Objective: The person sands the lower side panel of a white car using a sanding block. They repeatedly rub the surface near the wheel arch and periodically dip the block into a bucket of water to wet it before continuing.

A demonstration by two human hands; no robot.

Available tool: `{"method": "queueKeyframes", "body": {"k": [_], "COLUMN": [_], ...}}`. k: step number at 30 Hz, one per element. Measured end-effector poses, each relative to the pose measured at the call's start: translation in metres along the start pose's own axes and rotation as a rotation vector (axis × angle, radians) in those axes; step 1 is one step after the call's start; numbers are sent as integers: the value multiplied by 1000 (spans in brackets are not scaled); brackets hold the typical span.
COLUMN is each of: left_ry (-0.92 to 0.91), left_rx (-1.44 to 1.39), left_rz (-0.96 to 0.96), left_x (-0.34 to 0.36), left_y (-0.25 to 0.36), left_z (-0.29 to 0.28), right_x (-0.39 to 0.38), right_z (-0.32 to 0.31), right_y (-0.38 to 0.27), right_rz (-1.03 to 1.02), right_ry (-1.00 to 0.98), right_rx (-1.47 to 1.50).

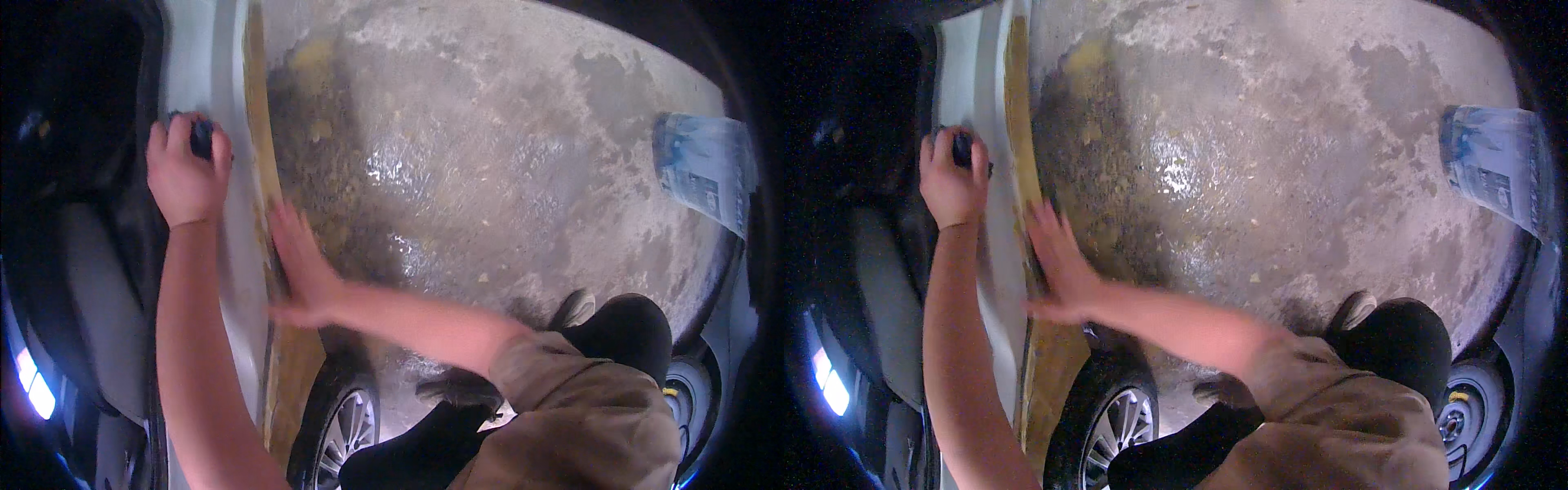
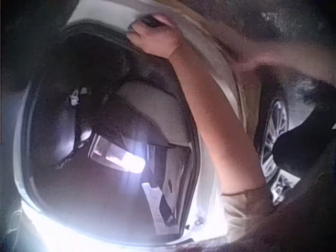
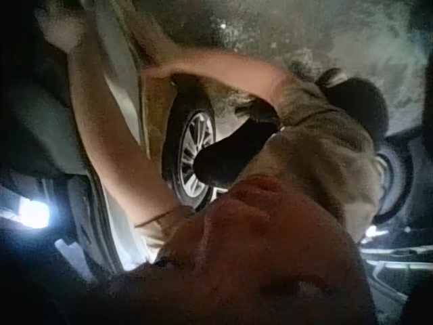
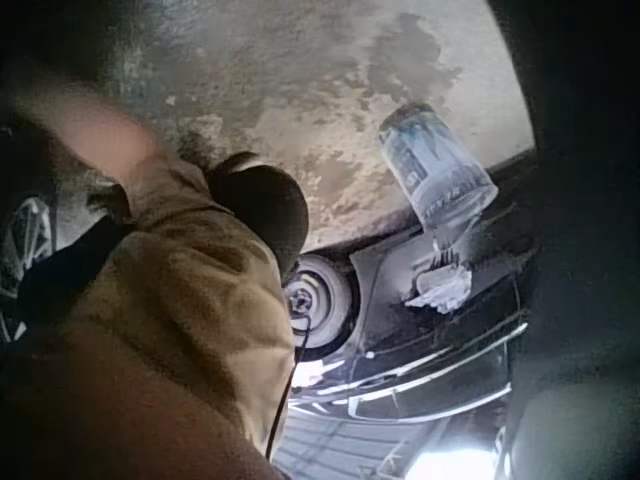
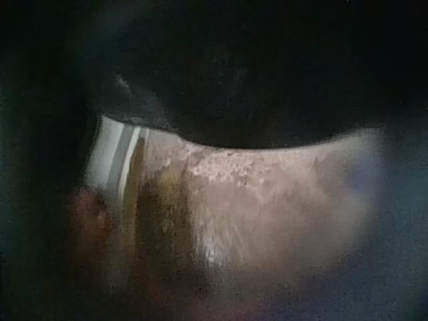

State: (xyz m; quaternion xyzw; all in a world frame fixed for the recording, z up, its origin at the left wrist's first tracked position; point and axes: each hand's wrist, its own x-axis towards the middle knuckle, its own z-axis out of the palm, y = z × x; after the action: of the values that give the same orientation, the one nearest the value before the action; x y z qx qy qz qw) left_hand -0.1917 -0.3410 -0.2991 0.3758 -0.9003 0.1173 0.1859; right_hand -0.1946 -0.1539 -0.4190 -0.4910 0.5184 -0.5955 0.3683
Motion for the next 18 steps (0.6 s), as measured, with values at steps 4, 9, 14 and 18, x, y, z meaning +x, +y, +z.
{"method": "queueKeyframes", "body": {"k": [4, 9, 14, 18], "left_ry": [55, 36, 20, 32], "left_rx": [59, 57, 70, 101], "left_rz": [59, 39, 34, 56], "left_x": [-3, -1, -4, -3], "left_y": [-4, -3, -8, -11], "left_z": [0, 0, 5, 5], "right_x": [91, -49, -44, 15], "right_z": [-28, 18, 28, 17], "right_y": [14, -11, 2, 1], "right_rz": [72, 20, -73, 27], "right_ry": [191, -42, 64, 216], "right_rx": [235, 8, 47, 100]}}
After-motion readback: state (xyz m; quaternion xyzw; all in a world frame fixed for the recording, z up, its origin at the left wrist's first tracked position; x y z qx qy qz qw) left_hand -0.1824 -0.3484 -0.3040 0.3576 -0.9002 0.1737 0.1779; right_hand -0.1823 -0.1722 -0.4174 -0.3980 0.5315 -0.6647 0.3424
